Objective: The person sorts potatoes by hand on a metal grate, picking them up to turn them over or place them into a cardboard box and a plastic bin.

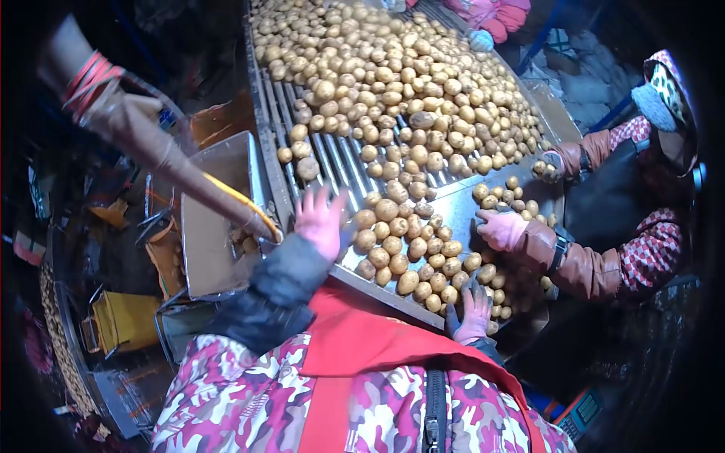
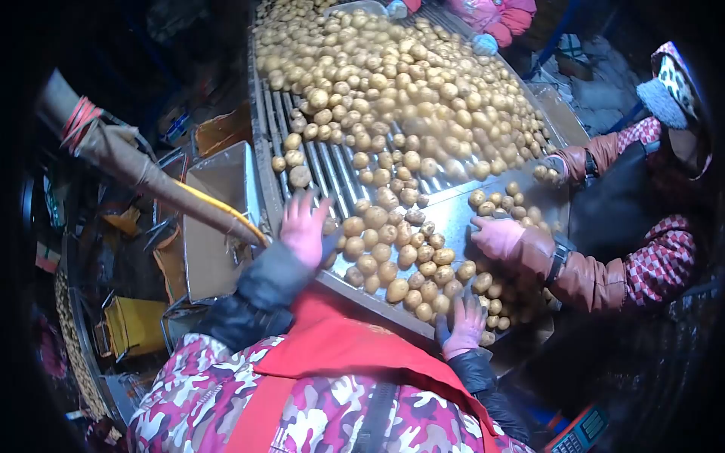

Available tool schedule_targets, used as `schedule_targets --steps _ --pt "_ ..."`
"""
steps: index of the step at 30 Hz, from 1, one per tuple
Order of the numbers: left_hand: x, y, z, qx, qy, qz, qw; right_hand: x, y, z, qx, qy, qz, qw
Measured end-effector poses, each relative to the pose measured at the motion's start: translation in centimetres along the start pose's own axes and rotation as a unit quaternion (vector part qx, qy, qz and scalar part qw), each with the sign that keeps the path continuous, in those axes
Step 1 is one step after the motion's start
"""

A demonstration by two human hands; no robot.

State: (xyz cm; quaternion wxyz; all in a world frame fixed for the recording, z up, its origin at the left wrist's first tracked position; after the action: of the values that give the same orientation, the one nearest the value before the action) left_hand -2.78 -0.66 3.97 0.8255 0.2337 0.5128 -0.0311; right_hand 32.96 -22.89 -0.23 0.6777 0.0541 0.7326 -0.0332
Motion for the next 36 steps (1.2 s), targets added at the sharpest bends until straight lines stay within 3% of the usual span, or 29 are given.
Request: schedule_targets --steps 3,5,7,8,12,13,15,17,19,20,21,23,26,36 --pt "4.1 6.0 -3.6 -0.175 0.081 0.041 0.980 0.1 -0.5 0.4 0.035 0.050 -0.014 0.998" --pt "5.3 7.5 -5.0 -0.254 0.038 0.072 0.964 -0.2 -0.5 0.2 0.029 0.027 -0.011 0.999" --pt "4.7 8.9 -5.3 -0.356 -0.112 -0.070 0.925 -0.3 -0.4 -0.1 0.044 0.047 -0.011 0.998" --pt "4.5 9.8 -5.3 -0.321 -0.107 -0.070 0.938 -0.4 -0.3 -0.3 0.053 0.048 -0.012 0.997" --pt "4.1 16.3 -2.5 -0.260 -0.044 0.086 0.961 -0.2 -0.3 -0.6 0.063 0.037 -0.014 0.997" --pt "4.7 18.3 -3.4 -0.221 -0.025 0.123 0.967 -0.3 -0.3 -0.6 0.062 0.039 -0.016 0.997" --pt "7.1 23.7 -5.8 -0.226 0.002 0.176 0.958 -0.2 -0.2 -0.5 0.060 0.023 -0.025 0.998" --pt "8.0 28.1 -6.7 -0.248 0.017 0.158 0.956 0.5 -0.5 -0.1 0.061 0.024 -0.032 0.997" --pt "9.3 31.8 -8.8 -0.160 0.040 0.117 0.979 0.9 -0.6 0.0 0.070 0.029 -0.044 0.996" --pt "8.5 33.3 -8.1 -0.128 0.028 0.033 0.991 0.7 -0.4 -0.1 0.064 0.017 -0.043 0.997" --pt "10.7 34.7 -9.6 -0.048 0.025 0.016 0.998 0.3 0.0 -0.1 0.063 0.021 -0.055 0.996" --pt "10.3 36.8 -6.2 -0.072 0.101 -0.110 0.986 -0.5 0.5 -0.3 0.068 0.031 -0.086 0.994" --pt "9.3 38.4 -1.0 -0.164 0.063 -0.175 0.969 -0.1 0.2 -0.3 0.075 0.019 -0.081 0.994" --pt "13.9 39.5 0.9 -0.162 -0.049 -0.231 0.958 -0.8 0.6 -0.3 0.073 0.020 -0.100 0.992"
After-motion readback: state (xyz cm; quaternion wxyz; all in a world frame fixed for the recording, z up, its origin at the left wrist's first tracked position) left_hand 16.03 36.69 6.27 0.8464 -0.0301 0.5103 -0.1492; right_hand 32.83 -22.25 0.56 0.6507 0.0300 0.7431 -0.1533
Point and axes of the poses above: each hand's wrist, its own y-axis towards the middle knuckle, its own x-axis out of the palm, z = x × y, the point moved 1 cm from there along y, towards the middle knuckle, and after that the axes turned 9 degrees about -y, right-handed, at the moved point
